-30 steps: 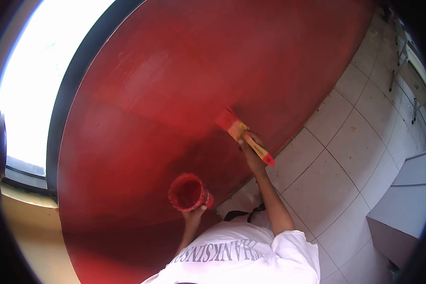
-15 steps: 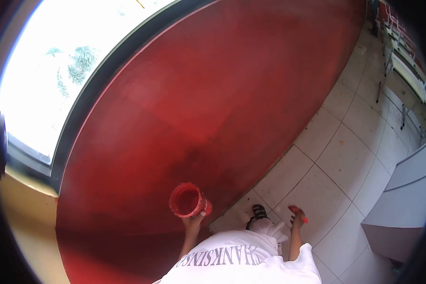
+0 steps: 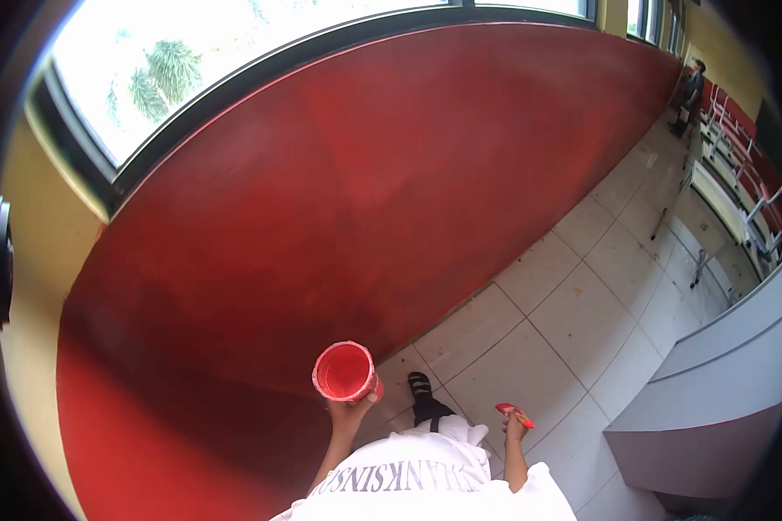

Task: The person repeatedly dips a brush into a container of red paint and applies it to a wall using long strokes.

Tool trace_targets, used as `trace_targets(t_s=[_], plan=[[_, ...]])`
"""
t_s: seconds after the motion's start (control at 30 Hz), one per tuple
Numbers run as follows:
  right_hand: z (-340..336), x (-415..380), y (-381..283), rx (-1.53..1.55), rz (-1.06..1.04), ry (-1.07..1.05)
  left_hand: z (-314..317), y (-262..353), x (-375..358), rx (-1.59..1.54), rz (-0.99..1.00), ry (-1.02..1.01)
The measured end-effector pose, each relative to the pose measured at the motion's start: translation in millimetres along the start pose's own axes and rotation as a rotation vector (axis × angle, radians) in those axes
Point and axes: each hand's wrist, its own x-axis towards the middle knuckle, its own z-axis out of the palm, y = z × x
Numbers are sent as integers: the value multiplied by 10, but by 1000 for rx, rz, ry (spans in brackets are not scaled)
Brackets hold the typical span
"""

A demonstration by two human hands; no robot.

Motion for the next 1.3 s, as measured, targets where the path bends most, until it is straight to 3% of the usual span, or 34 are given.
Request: trace_targets(t_s=[0.13,0.3,0.43,0.47,0.63,0.93,1.2,1.27,1.3], plan=[[-114,-197,-287,37,-82,-150,51,29,-459,64,89,-5],[144,-979,-1004,125,-77,-421,61,-5,-864,166,59,-85],[394,-1664,-1335,461,119,-714,267,103,-1023,341,278,-169],[444,-1843,-1396,526,162,-809,341,67,-1068,192,181,-151],[455,-2226,-1591,818,453,-1434,568,61,-1238,536,261,-225],[116,-2359,-1848,783,453,-1356,929,-58,-1361,655,284,-143],[-377,-2045,-2289,874,376,-1536,1683,130,-1521,784,275,-181],[-551,-1822,-2274,768,204,-1310,1834,164,-1534,725,245,-222],[-661,-1726,-2299,809,213,-1289,1914,214,-1546,696,231,-240]])
